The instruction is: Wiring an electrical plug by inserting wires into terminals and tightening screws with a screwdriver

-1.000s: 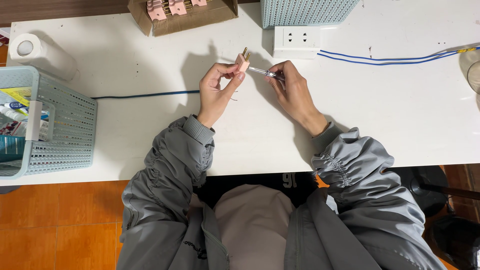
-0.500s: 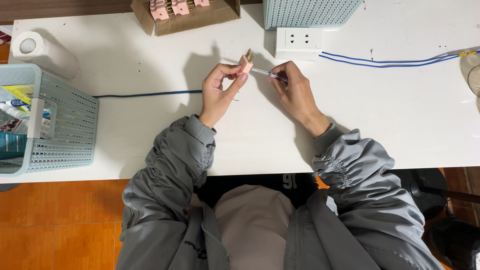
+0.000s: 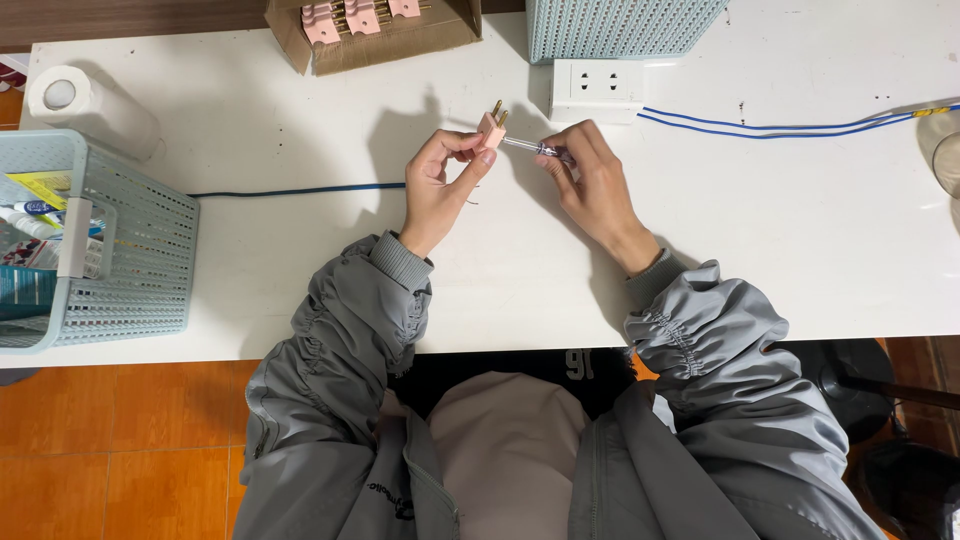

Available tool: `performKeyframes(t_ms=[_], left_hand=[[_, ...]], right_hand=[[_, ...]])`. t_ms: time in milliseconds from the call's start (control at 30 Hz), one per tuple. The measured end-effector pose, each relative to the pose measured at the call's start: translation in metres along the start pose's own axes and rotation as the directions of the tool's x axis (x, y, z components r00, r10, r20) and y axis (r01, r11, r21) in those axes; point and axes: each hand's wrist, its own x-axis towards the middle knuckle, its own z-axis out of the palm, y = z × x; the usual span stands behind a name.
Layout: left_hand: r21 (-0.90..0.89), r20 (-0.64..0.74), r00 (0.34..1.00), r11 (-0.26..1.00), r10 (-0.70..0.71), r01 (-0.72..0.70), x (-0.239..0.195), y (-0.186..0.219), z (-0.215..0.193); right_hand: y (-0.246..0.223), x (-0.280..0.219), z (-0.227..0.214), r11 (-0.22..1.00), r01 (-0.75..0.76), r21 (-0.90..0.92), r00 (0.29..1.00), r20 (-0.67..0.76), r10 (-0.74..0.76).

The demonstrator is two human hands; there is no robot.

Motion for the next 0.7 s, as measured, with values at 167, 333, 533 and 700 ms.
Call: performKeyframes(t_ms=[167, 333, 533, 700], left_hand=[[-0.003, 0.002, 1.0, 1.0, 0.0, 0.0, 0.0, -0.002, 0.0], [0.003, 0.005, 1.0, 1.0, -0.007, 0.007, 0.0, 0.0, 0.0], [-0.005, -0.001, 1.0, 1.0, -0.001, 0.001, 0.001, 0.001, 0.0], [-0.003, -0.002, 1.0, 1.0, -0.016, 0.016, 0.0, -0.002, 0.0]], right_hand=[[0.0, 0.002, -0.002, 0.994, 0.037, -0.102, 0.999, 0.013, -0.035], [0.003, -0.003, 0.003, 0.999, -0.041, 0.018, 0.999, 0.004, 0.041], [-0.006, 0.002, -0.006, 0.993, 0.053, -0.102, 0.999, 0.005, -0.052], [0.005, -0.001, -0.001, 0.997, 0.011, -0.078, 0.999, 0.032, -0.009]])
